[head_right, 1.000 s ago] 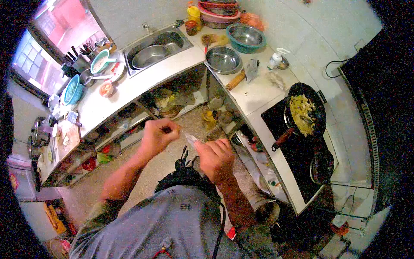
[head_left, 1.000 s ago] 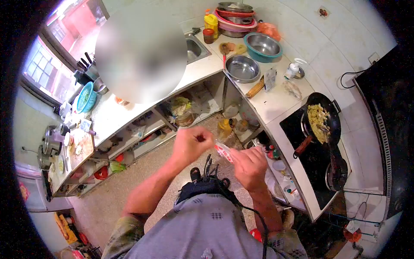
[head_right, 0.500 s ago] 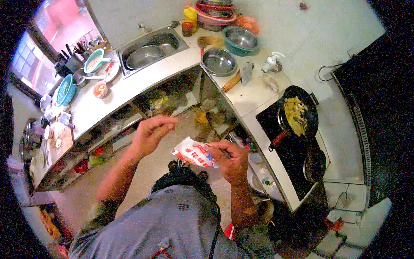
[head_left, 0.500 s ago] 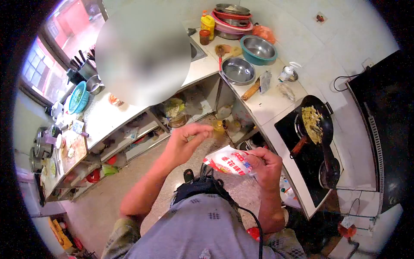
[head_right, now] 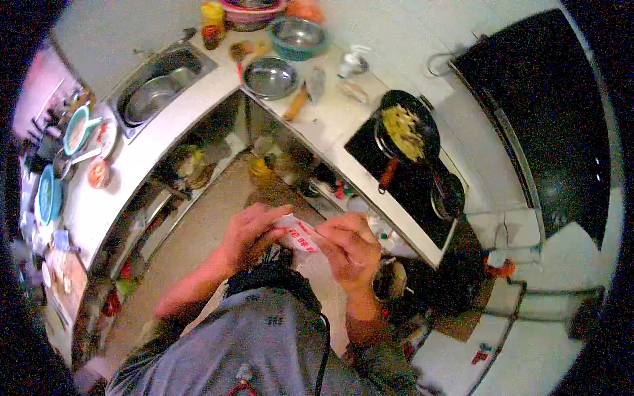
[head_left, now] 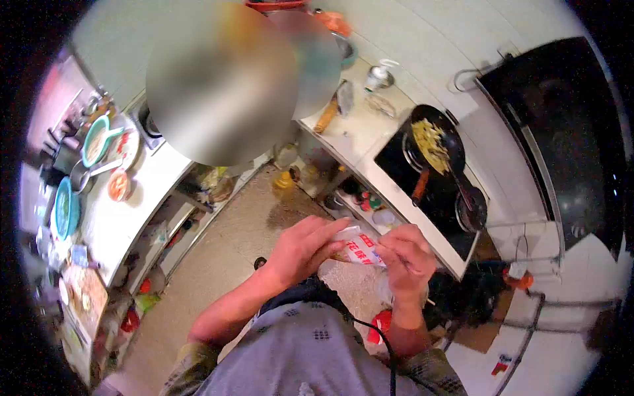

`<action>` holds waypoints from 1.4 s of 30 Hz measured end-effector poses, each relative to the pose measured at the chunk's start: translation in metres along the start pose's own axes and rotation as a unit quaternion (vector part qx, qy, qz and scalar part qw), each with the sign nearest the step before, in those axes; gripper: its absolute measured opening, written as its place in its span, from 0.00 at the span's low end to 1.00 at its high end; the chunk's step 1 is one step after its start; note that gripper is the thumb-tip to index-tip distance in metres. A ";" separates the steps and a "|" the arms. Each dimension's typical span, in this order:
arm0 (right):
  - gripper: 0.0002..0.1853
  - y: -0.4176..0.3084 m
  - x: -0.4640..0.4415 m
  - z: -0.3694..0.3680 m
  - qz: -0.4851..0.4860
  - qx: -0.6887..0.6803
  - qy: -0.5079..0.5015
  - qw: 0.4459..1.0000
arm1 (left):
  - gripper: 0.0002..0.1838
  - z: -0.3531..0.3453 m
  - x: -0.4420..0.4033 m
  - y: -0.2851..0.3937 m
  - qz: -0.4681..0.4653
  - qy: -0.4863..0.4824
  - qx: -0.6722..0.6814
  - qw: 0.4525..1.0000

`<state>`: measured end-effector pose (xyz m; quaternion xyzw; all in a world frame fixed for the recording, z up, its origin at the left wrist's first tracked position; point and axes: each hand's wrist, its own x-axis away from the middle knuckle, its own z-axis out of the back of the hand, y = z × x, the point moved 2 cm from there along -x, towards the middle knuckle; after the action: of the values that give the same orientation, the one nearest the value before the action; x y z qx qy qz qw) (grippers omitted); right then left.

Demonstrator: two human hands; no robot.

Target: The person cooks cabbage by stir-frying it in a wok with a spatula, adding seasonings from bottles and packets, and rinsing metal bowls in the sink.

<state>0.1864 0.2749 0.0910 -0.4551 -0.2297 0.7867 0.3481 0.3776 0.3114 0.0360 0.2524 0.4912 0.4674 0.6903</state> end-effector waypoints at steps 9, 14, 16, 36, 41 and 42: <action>0.14 0.017 0.028 0.048 -0.022 0.055 0.055 0.997 | 0.20 -0.061 -0.036 0.000 -0.112 -0.049 0.053 0.991; 0.30 0.080 0.052 0.059 -0.282 -0.412 0.147 0.854 | 0.16 -0.132 -0.071 0.001 -0.013 -0.066 0.145 0.987; 0.28 0.094 0.046 0.077 -0.316 -0.306 0.115 0.891 | 0.19 -0.170 -0.089 0.008 0.006 -0.081 0.138 0.987; 0.17 0.407 -0.111 0.258 -0.344 0.213 -0.008 0.915 | 0.16 -0.154 0.049 -0.196 0.471 0.306 0.020 0.827; 0.17 0.412 -0.126 0.250 -0.366 0.209 0.013 0.907 | 0.15 -0.158 0.032 -0.195 0.491 0.271 0.015 0.828; 0.17 0.413 -0.128 0.248 -0.357 0.221 -0.011 0.907 | 0.15 -0.158 0.029 -0.201 0.488 0.272 0.021 0.829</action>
<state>-0.1263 -0.1020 0.0011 -0.2456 -0.2004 0.6453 0.6950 0.3154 0.2321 -0.2009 0.3363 0.4816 0.7829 0.2050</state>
